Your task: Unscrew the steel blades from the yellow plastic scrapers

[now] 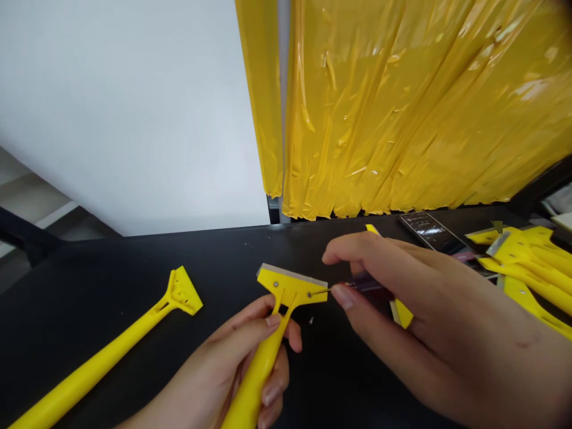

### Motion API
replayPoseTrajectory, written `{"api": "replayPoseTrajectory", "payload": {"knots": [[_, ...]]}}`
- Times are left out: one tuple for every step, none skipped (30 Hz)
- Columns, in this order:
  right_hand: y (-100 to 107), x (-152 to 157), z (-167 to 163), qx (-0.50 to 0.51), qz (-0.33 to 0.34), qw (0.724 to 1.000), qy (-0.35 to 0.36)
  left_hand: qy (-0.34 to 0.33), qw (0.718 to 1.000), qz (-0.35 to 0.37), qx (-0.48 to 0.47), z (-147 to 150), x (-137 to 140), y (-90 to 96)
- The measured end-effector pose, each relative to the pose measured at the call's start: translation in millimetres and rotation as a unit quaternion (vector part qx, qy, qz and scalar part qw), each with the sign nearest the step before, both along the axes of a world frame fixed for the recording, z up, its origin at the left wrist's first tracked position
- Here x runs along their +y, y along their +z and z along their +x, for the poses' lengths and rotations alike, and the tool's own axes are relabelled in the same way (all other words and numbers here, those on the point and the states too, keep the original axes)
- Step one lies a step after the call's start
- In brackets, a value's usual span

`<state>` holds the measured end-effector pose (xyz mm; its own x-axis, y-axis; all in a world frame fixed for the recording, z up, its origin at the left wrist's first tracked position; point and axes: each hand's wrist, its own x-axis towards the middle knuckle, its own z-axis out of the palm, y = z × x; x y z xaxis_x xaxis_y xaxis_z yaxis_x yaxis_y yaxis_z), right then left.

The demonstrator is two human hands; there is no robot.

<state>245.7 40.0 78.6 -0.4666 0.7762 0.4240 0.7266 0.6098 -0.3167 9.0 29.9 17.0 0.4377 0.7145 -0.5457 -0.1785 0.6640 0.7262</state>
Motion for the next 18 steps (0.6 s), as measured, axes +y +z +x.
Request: {"api": "replayPoseTrajectory", "payload": {"knots": [[0.0, 0.2, 0.1, -0.001, -0.005, 1.000, 0.000, -0.004, 1.000, 0.001, 0.005, 1.0, 0.3, -0.3], [-0.1, 0.4, 0.4, 0.003, -0.006, 1.000, 0.001, -0.007, 1.000, 0.002, 0.007, 1.7, 0.3, -0.6], [-0.2, 0.5, 0.7, 0.007, -0.008, 1.000, 0.002, -0.006, 1.000, 0.000, 0.008, 2.2, 0.1, -0.8], [-0.3, 0.6, 1.0, 0.012, -0.007, 1.000, 0.003, -0.004, 1.000, -0.006, 0.007, 2.4, -0.3, -0.9], [-0.5, 0.6, 1.3, 0.015, -0.010, 1.000, 0.003, 0.002, 1.000, -0.013, 0.005, 2.5, -0.7, -0.7], [-0.7, 0.6, 1.4, 0.017, -0.010, 1.000, 0.005, 0.010, 1.000, -0.021, 0.002, 2.4, -1.0, -0.4], [-0.8, 0.7, 1.4, 0.018, -0.012, 1.000, 0.006, 0.021, 0.999, -0.030, 0.002, 2.2, -1.2, 0.1], [-0.8, 0.8, 1.3, 0.019, -0.014, 1.000, 0.006, 0.029, 0.999, -0.037, 0.000, 1.9, -1.3, 0.8], [-0.8, 0.9, 1.1, 0.017, -0.022, 1.000, 0.001, 0.034, 0.999, -0.042, -0.002, 1.6, -1.3, 1.6], [-0.8, 1.0, 1.0, 0.016, -0.027, 0.999, -0.008, 0.038, 0.998, -0.045, -0.006, 1.2, -1.2, 2.4], [-0.7, 1.2, 1.0, 0.012, -0.034, 0.999, -0.020, 0.041, 0.998, -0.046, -0.008, 0.9, -1.1, 3.1], [-0.6, 1.3, 1.2, 0.009, -0.036, 0.999, -0.030, 0.042, 0.998, -0.046, -0.010, 0.5, -1.1, 3.6], [-0.4, 1.2, 1.7, 0.007, -0.038, 0.999, -0.035, 0.040, 0.998, -0.045, -0.011, 0.2, -1.1, 3.9], [-0.2, 0.9, 2.2, 0.009, -0.035, 0.999, -0.032, 0.037, 0.998, -0.043, -0.011, 0.0, -1.3, 3.9], [0.2, 0.4, 2.9, 0.016, -0.033, 0.999, -0.024, 0.036, 0.999, -0.040, -0.010, -0.1, -1.7, 3.7], [0.8, -0.3, 3.3, 0.028, -0.026, 0.999, -0.014, 0.034, 0.999, -0.037, -0.009, 0.0, -2.1, 3.4], [1.5, -1.2, 3.4, 0.044, -0.018, 0.999, -0.003, 0.029, 0.999, -0.035, -0.011, 0.2, -2.5, 3.0], [2.3, -2.1, 3.1, 0.060, -0.009, 0.998, 0.004, 0.026, 0.999, -0.036, -0.012, 0.6, -3.0, 2.6]]}}
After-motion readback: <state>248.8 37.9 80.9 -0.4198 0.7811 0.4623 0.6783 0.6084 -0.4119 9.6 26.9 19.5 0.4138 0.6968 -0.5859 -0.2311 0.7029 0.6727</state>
